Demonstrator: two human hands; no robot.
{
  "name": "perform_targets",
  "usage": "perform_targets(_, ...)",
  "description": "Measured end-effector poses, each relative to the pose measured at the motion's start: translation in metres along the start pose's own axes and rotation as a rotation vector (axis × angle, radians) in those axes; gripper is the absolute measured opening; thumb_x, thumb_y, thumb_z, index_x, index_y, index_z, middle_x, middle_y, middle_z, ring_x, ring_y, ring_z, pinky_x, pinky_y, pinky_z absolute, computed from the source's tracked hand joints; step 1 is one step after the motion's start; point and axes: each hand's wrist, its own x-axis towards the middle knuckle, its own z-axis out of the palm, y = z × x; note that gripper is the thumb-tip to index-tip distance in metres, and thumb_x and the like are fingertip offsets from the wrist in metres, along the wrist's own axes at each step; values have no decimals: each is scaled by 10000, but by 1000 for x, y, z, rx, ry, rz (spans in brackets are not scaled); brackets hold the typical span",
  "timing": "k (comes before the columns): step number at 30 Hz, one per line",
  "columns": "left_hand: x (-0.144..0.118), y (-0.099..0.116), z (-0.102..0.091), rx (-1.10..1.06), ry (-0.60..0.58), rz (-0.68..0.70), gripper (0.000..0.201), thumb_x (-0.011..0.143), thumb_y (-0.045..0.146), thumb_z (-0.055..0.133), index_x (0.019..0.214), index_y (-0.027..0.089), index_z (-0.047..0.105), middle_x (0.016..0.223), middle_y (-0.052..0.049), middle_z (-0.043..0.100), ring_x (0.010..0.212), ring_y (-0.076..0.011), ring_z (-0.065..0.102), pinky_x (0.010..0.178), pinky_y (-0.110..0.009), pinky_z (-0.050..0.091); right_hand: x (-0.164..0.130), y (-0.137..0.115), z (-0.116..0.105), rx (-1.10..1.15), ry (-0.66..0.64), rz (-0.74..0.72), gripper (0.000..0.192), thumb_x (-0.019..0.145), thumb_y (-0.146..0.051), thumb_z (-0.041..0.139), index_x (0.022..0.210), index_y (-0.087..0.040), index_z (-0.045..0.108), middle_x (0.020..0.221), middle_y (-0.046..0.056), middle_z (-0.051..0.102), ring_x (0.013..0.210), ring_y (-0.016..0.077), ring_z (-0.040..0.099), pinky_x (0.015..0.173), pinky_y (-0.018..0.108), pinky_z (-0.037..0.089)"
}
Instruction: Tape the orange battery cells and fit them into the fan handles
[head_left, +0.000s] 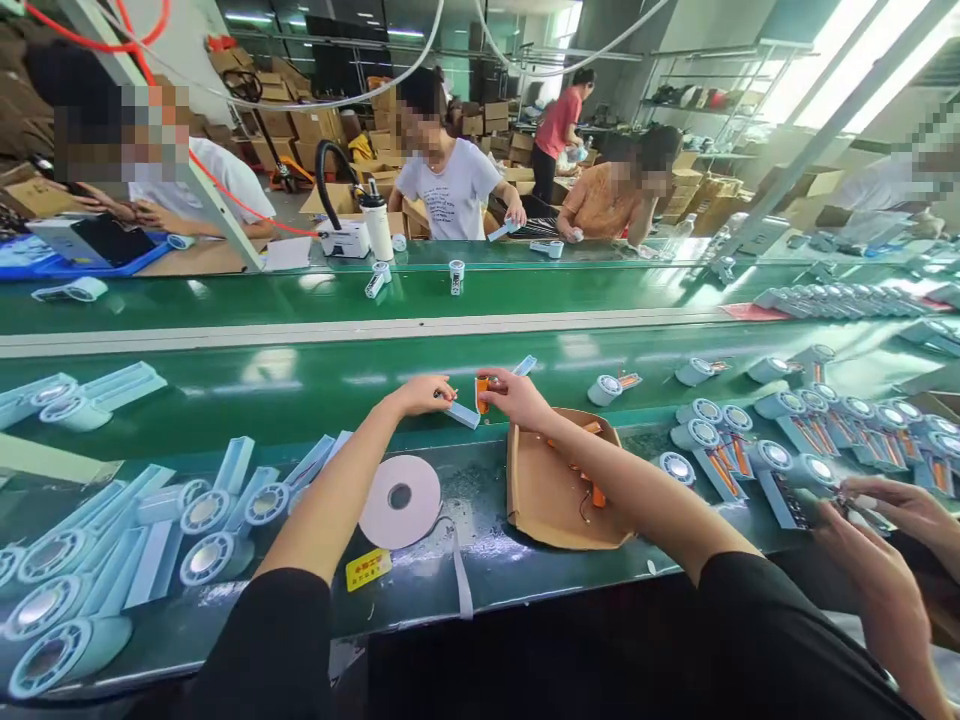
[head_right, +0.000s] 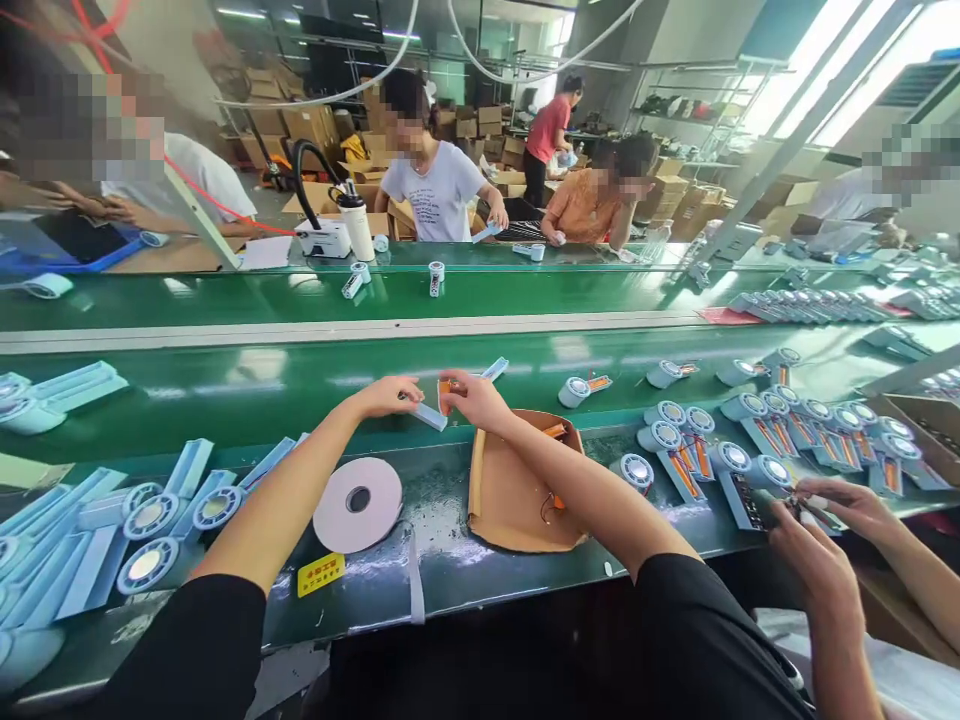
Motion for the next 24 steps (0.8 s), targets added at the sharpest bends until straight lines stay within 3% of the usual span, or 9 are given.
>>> perform_targets(4, 0, -1, 12, -45, 126, -57, 291, 945, 375, 520, 985, 226, 766, 1110, -61, 805, 1123, -245, 711, 962, -311, 510, 6, 6, 17, -143, -66, 13, 371, 894, -183, 706, 1260, -237, 740, 839, -1, 813, 841, 196, 775, 850, 340, 615)
perform_targets(8, 5, 4, 22, -72, 188, -89, 296, 981, 389, 499, 998, 217, 740, 1003, -69, 796, 988, -238, 716, 874, -306, 500, 8, 6, 22, -302, -114, 15, 364, 940, -193, 674, 1296, -252, 720, 902, 1, 825, 797, 171, 755, 791, 304, 590)
perform_targets(13, 9, 10, 24, -90, 200, -84, 244, 979, 356, 532, 973, 220, 734, 962, -60, 789, 982, -231, 713, 862, -295, 488, 8, -1, 19, -517, -156, -3, 353, 958, -222, 698, 1308, -265, 718, 879, 3, 812, 816, 186, 747, 799, 298, 545)
perform_targets(19, 14, 16, 26, -98, 195, -104, 209, 990, 323, 560, 988, 213, 738, 1026, -67, 789, 1025, -241, 717, 888, -315, 503, 8, -9, 11, -764, -219, -1, 367, 992, -274, 659, 1359, -260, 682, 1005, 52, 820, 906, 239, 758, 795, 301, 508)
perform_targets(24, 20, 20, 28, -107, 176, -130, 258, 1033, 394, 619, 1112, 168, 713, 1107, -74, 751, 1032, -218, 705, 970, -425, 555, 10, -19, 11, -915, -314, 15, 345, 991, -286, 630, 1327, -229, 687, 1026, 93, 808, 942, 288, 756, 736, 297, 475)
